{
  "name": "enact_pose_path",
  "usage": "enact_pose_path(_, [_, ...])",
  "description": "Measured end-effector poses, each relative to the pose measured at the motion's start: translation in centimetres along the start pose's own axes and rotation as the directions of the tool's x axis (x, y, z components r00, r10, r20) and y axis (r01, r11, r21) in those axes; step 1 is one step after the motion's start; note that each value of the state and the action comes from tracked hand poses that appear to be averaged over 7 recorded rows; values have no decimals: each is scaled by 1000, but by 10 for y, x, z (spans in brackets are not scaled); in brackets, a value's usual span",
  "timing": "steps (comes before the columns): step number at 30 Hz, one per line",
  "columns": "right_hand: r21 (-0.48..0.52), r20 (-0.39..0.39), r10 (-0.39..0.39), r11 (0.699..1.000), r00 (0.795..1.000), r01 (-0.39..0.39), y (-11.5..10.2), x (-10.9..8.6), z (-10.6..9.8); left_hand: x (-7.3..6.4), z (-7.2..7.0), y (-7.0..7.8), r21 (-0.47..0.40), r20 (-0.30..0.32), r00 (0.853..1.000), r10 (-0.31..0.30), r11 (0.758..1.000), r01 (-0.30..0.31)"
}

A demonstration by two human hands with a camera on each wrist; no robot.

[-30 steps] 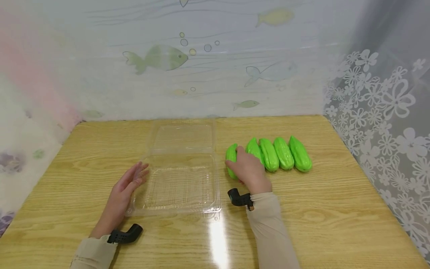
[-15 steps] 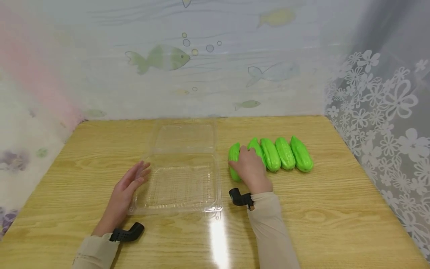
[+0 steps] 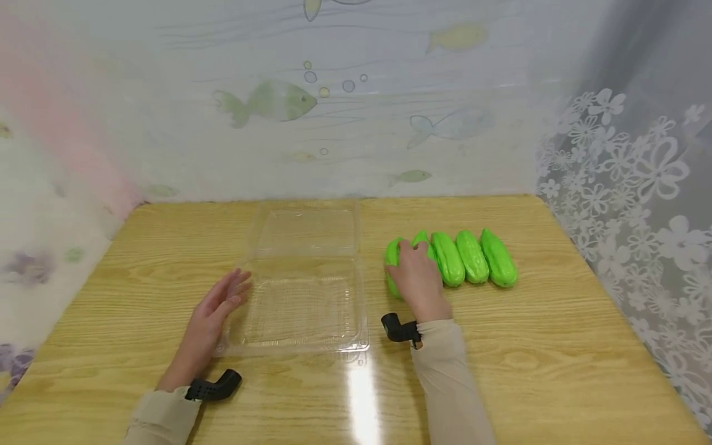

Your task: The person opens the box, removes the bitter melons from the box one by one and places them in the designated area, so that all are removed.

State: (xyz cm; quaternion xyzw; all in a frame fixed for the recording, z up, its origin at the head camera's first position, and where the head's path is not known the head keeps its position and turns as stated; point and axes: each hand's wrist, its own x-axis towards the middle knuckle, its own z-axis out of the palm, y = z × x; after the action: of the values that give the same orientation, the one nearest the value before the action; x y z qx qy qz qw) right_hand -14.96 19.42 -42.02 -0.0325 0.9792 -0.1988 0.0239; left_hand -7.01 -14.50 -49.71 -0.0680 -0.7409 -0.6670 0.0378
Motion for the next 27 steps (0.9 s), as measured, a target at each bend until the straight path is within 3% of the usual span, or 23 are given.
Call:
enact_pose_path(10, [-34, -36, -4, 999, 999, 3, 14, 4, 0, 6, 7, -5, 11, -14, 999, -35, 999, 36])
enact_pose_path(18, [-39, -63, -22, 999, 998, 20, 20, 4, 1, 9, 13, -9, 50, -35, 999, -21, 999, 23])
enact_pose_path(23, [-34, -75, -32, 999, 997, 30, 24, 3, 0, 10, 10, -5, 79, -39, 998, -43, 996, 47])
enact_pose_path(27, [57, -83, -97, 993, 992, 102, 25, -1, -5, 10, 8, 6, 61, -56, 995, -85, 994, 88])
